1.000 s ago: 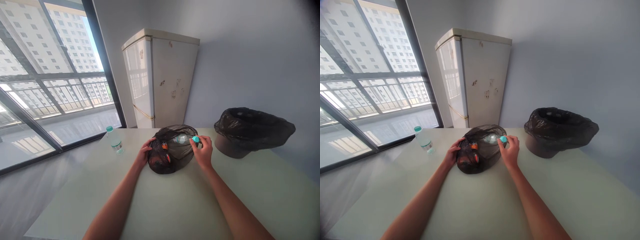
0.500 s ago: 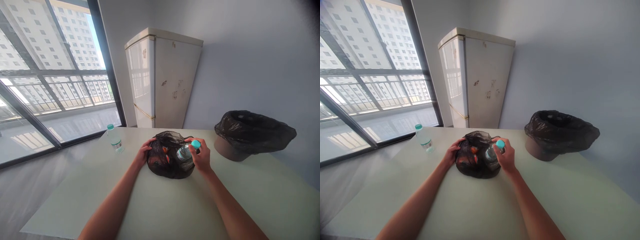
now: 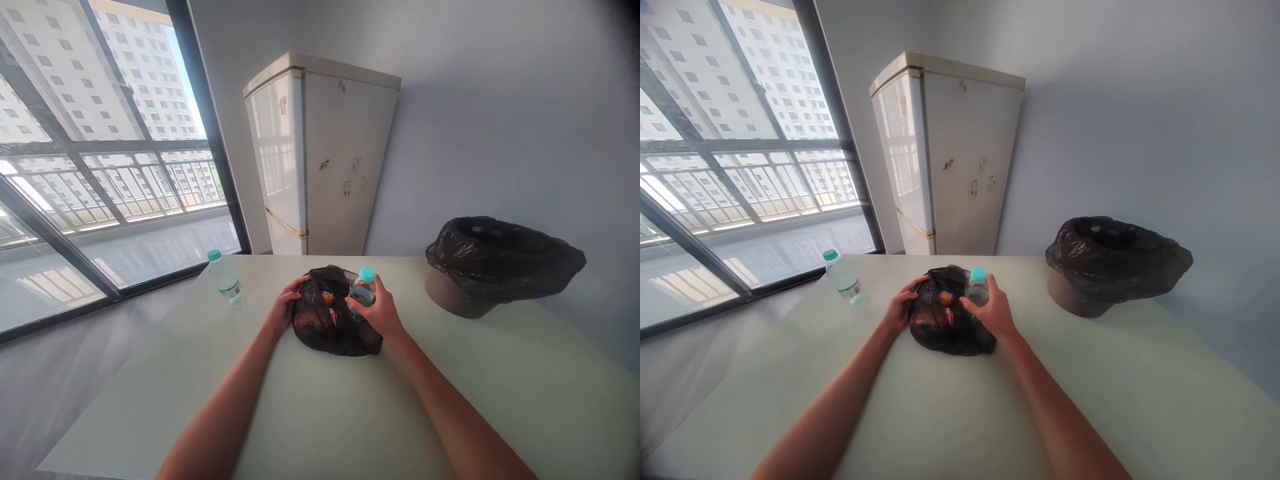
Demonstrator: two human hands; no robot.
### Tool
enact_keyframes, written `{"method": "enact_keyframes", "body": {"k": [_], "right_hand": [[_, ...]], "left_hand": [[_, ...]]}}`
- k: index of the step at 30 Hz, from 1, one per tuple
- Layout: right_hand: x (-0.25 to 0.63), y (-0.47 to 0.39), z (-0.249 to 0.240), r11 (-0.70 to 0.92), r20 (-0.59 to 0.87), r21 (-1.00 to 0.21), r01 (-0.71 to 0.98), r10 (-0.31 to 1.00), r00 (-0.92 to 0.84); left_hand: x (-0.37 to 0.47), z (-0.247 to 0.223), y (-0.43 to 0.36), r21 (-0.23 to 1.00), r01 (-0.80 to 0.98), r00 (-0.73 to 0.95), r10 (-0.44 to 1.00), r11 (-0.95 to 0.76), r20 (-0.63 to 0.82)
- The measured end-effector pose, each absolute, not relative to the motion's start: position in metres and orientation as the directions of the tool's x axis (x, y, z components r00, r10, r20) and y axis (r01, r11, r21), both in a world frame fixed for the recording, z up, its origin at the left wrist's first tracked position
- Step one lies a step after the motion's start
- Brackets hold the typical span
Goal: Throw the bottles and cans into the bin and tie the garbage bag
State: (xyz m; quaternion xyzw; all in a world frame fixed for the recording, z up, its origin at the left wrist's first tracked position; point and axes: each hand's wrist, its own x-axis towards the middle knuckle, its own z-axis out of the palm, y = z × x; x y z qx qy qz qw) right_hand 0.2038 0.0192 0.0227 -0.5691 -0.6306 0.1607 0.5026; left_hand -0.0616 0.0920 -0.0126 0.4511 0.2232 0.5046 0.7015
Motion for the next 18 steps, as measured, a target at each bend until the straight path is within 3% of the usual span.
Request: {"method": "enact_keyframes", "body": {"k": [8, 18], "right_hand": [[0.205, 0.037, -0.024, 0.232, 0.320, -0.879, 0.417, 0.935, 0.155], [0.206, 0.038, -0.026, 0.196, 0.282, -0.889, 0.414, 0.947, 0.156]], "left_hand": [[-0.061, -0.013, 0.093, 0.856, -0.509, 0.396, 0.908, 0.091, 0.139], [-0.061, -0.013, 0.091, 0.854, -0.511, 0.403, 0.905, 0.099, 0.136]]}}
